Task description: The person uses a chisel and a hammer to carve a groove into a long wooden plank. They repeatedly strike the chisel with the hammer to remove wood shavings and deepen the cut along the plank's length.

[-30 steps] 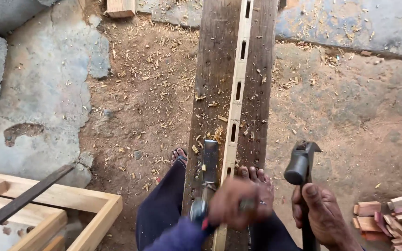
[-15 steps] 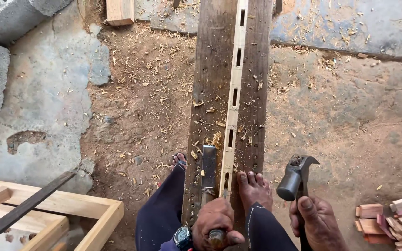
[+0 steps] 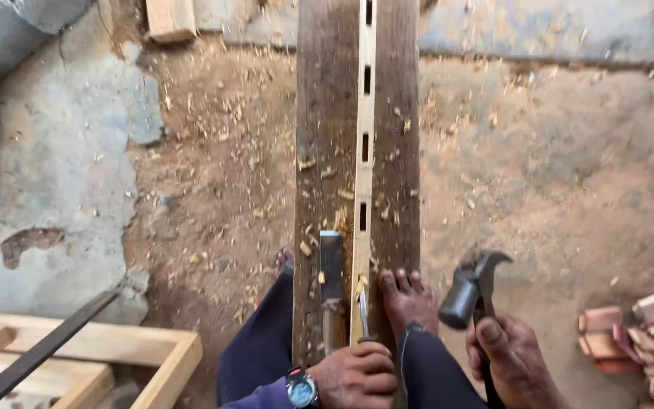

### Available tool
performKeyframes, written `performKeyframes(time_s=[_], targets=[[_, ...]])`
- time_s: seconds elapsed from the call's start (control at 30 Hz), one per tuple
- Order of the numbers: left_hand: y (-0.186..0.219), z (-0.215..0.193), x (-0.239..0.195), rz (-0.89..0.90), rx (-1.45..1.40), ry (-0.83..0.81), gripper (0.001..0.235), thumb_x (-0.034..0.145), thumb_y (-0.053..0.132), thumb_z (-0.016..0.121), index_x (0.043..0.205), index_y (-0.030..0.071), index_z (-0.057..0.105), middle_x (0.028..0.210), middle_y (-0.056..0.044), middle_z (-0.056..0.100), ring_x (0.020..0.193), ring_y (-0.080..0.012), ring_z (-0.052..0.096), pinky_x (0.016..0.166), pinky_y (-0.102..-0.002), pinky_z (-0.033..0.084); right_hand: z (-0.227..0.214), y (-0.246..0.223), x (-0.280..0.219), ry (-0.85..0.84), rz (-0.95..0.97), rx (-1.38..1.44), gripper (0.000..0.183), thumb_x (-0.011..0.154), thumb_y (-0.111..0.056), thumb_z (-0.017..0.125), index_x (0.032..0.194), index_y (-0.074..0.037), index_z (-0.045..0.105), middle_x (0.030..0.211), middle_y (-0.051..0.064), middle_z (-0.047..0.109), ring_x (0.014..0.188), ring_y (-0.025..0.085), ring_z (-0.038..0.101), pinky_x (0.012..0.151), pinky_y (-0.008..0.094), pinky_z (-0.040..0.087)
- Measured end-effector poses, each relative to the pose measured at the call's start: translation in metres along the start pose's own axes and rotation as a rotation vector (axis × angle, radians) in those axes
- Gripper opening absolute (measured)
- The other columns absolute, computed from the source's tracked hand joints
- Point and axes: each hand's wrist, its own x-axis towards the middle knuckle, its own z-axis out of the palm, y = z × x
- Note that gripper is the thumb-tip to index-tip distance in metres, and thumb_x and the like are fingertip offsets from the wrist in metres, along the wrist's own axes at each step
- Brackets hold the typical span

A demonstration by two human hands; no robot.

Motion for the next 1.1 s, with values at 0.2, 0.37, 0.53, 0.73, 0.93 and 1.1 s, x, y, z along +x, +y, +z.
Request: performKeyframes(time_s=[0.2, 0.37, 0.53, 0.73, 0.93, 1.1], targets=[[0.012, -0.125, 0.049, -0.041, 0.08, 0.863, 0.017, 0.1, 0.029, 0.052, 0.087, 0.019, 0.057, 0.097, 0.002, 0.076, 0.078, -0.014, 0.064, 0.077, -0.038, 0.051, -0.004, 0.006, 0.004, 0.04, -0.069, 0.041, 0.058, 0.084, -0.059, 0.065, 0.086, -0.001, 0.062, 0.058, 0.007, 0.057, 0.045, 0.015, 0.052, 0.041, 0.031, 0.044], [0.005, -0.104, 0.056, -0.264, -0.322, 1.09, 0.015, 0.104, 0.015, 0.07, 0.111, 0.007, 0.06, 0.093, -0.007, 0.066, 0.08, -0.0179, 0.065, 0.071, -0.034, 0.057, -0.005, 0.007, 0.014, 0.033, -0.03, 0.035, 0.056, 0.087, -0.057, 0.064, 0.086, 0.0, 0.062, 0.057, 0.008, 0.057, 0.045, 0.016, 0.052, 0.041, 0.031, 0.043], [-0.006, -0.058, 0.029, -0.488, -0.593, 1.086, 0.016, 0.097, 0.01, 0.077, 0.107, 0.006, 0.065, 0.091, -0.006, 0.067, 0.079, -0.0145, 0.066, 0.067, -0.032, 0.058, 0.008, -0.005, 0.011, 0.015, -0.004, 0.046, 0.055, 0.087, -0.056, 0.063, 0.086, -0.001, 0.061, 0.058, 0.006, 0.056, 0.045, 0.014, 0.051, 0.04, 0.031, 0.043], [-0.042, -0.045, 0.044, -0.712, -0.72, 1.043, 0.019, 0.092, 0.016, 0.081, 0.093, 0.007, 0.064, 0.081, 0.0, 0.065, 0.068, -0.0081, 0.065, 0.06, -0.024, 0.057, 0.009, -0.001, 0.013, 0.026, 0.039, 0.056, 0.052, 0.087, -0.053, 0.064, 0.089, 0.0, 0.062, 0.06, 0.006, 0.055, 0.047, 0.014, 0.05, 0.041, 0.03, 0.043], [-0.061, -0.05, 0.057, -0.81, -0.62, 0.987, 0.022, 0.092, 0.021, 0.08, 0.089, 0.007, 0.064, 0.083, 0.002, 0.064, 0.072, -0.0059, 0.064, 0.063, -0.023, 0.056, 0.01, -0.001, 0.018, 0.009, 0.032, 0.03, 0.053, 0.088, -0.052, 0.064, 0.092, 0.001, 0.062, 0.062, 0.006, 0.055, 0.048, 0.014, 0.051, 0.041, 0.03, 0.044], [-0.078, -0.054, 0.068, -0.801, -0.561, 0.9, 0.029, 0.094, 0.027, 0.081, 0.086, 0.009, 0.06, 0.08, 0.004, 0.058, 0.065, -0.0047, 0.058, 0.058, -0.024, 0.055, 0.01, -0.001, 0.022, -0.017, 0.022, 0.001, 0.053, 0.089, -0.051, 0.063, 0.093, 0.002, 0.063, 0.064, 0.006, 0.055, 0.05, 0.014, 0.052, 0.042, 0.031, 0.045]])
